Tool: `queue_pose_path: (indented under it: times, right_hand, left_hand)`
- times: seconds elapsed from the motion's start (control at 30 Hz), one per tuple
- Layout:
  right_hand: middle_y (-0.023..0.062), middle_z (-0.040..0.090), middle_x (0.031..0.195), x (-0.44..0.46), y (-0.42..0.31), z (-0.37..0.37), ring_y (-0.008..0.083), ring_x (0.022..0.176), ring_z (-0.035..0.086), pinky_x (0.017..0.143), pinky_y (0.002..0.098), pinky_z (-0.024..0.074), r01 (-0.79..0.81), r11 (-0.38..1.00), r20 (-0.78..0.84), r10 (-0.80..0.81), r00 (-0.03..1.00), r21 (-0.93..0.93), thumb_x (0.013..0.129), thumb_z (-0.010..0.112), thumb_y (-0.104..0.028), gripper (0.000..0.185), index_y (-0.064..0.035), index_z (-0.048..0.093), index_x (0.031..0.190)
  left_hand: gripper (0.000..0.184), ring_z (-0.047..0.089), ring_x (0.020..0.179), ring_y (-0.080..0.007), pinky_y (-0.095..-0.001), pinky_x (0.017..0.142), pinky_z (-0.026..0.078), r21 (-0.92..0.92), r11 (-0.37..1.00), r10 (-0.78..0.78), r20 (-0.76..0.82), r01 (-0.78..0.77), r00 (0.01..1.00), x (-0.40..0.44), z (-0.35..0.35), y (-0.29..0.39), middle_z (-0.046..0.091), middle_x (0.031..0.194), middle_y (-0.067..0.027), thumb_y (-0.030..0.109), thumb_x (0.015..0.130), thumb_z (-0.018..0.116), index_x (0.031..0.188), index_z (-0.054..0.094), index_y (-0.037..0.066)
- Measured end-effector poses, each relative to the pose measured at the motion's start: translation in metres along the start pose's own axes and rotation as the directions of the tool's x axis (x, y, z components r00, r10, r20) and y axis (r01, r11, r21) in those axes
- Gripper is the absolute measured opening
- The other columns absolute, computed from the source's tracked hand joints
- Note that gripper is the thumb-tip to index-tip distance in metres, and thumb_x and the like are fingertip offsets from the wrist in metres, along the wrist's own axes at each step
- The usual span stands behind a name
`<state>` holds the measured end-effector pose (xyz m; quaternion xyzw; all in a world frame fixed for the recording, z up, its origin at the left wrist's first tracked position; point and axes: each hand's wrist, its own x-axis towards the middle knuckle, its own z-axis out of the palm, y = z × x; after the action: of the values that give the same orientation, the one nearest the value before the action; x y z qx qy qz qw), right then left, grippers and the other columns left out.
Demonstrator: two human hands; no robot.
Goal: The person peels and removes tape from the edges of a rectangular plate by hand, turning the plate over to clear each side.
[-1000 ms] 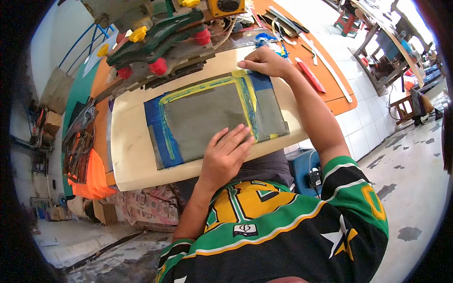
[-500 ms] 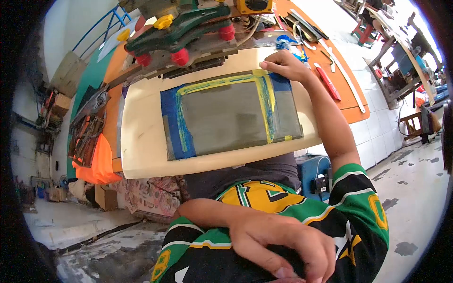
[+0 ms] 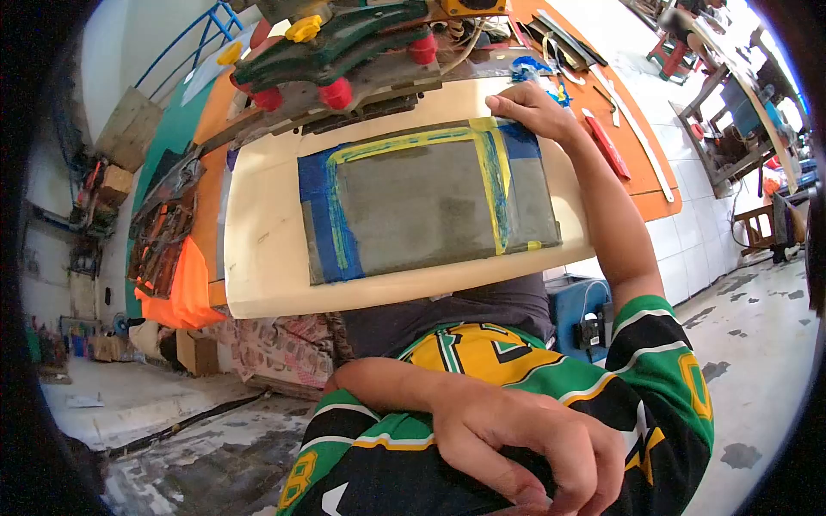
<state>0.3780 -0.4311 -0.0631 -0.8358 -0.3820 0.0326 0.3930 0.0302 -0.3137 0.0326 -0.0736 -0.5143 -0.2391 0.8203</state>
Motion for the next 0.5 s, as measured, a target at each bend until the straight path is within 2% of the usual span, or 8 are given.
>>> queue_pose_path:
  times: [0.1,0.17,0.2,0.27,0.33,0.4,0.47,0.5]
  right_hand:
    - [-0.0046,0.039,0.062,-0.003,-0.002,-0.004,0.0089,0.061,0.036,0.055,0.0323,0.0288,-0.003,0.998,-0.005,0.003,1.000,0.064,0.103,0.059,-0.054,0.061,-0.0040,0.052,0.068]
    - [-0.0048,0.045,0.063,-0.004,-0.010,-0.009,0.0079,0.063,0.041,0.056,0.0301,0.0323,-0.001,0.994,-0.003,0.002,1.000,0.106,0.103,0.060,-0.052,0.058,-0.0032,0.058,0.071]
    - [-0.0052,0.049,0.065,-0.006,-0.015,-0.011,0.0073,0.065,0.044,0.058,0.0283,0.0354,0.010,0.992,-0.032,-0.006,0.999,0.122,0.103,0.061,-0.050,0.057,-0.0027,0.061,0.072]
    - [-0.0045,0.057,0.071,-0.007,-0.013,-0.015,0.0071,0.072,0.051,0.066,0.0259,0.0427,-0.010,0.986,-0.005,0.011,1.000,0.165,0.104,0.062,-0.046,0.050,-0.0016,0.066,0.082]
    - [-0.0013,0.061,0.078,-0.008,-0.017,-0.020,0.0091,0.078,0.055,0.072,0.0291,0.0453,0.023,0.989,0.020,-0.026,0.999,0.147,0.105,0.061,-0.043,0.046,-0.0010,0.067,0.089]
    - [0.0018,0.066,0.093,-0.006,-0.013,-0.024,0.0119,0.092,0.058,0.083,0.0324,0.0479,0.055,0.986,0.148,-0.079,0.986,0.160,0.106,0.059,-0.039,0.038,-0.0021,0.068,0.103]
    - [-0.0006,0.065,0.093,-0.008,-0.014,-0.024,0.0097,0.090,0.057,0.079,0.0295,0.0470,0.047,0.980,0.147,-0.076,0.986,0.195,0.106,0.059,-0.038,0.036,-0.0029,0.067,0.105]
    - [-0.0030,0.063,0.093,-0.010,-0.017,-0.024,0.0076,0.089,0.056,0.076,0.0266,0.0461,0.038,0.972,0.149,-0.075,0.986,0.233,0.107,0.059,-0.036,0.033,-0.0038,0.067,0.107]
  left_hand:
    - [0.016,0.065,0.102,-0.0361,-0.0435,0.090,0.051,-0.046,0.997,-0.065,-0.027,0.063,0.998,-0.009,-0.001,0.019,0.060,0.118,-0.0256,0.011,0.104,0.058,0.110,0.063,-0.003]
    - [0.029,0.060,0.121,-0.0332,-0.0427,0.103,0.046,0.307,0.908,-0.292,-0.023,0.285,0.956,-0.016,-0.013,0.057,0.058,0.136,-0.0218,-0.004,0.095,0.058,0.123,0.064,0.002]
    - [0.013,0.065,0.108,-0.0389,-0.0498,0.091,0.051,0.490,0.791,-0.350,-0.131,0.367,0.928,-0.016,-0.010,0.073,0.065,0.126,-0.0250,0.013,0.103,0.059,0.112,0.068,0.009]
    - [0.014,0.068,0.102,-0.0347,-0.0453,0.089,0.053,0.751,0.445,-0.290,-0.394,0.487,0.872,-0.026,-0.004,0.097,0.070,0.118,-0.0210,0.008,0.099,0.065,0.112,0.069,0.008]
    - [0.021,0.068,0.109,-0.0320,-0.0419,0.098,0.053,0.838,-0.169,0.045,-0.519,0.518,0.854,-0.043,-0.009,0.118,0.071,0.116,-0.0162,0.004,0.092,0.070,0.113,0.069,0.005]
    - [0.024,0.064,0.122,-0.0322,-0.0439,0.107,0.048,0.475,-0.711,0.302,-0.460,0.519,0.835,-0.065,-0.018,0.147,0.071,0.124,-0.0116,0.007,0.094,0.068,0.118,0.069,0.006]
    - [0.032,0.057,0.134,-0.0337,-0.0464,0.114,0.042,0.175,-0.839,0.413,-0.410,0.515,0.813,-0.094,-0.023,0.174,0.067,0.135,-0.0129,0.011,0.096,0.067,0.128,0.067,0.006]
    - [0.032,0.057,0.134,-0.0337,-0.0464,0.114,0.042,0.183,-0.839,0.410,-0.406,0.513,0.817,-0.103,-0.022,0.182,0.067,0.135,-0.0129,0.011,0.096,0.067,0.128,0.067,0.006]
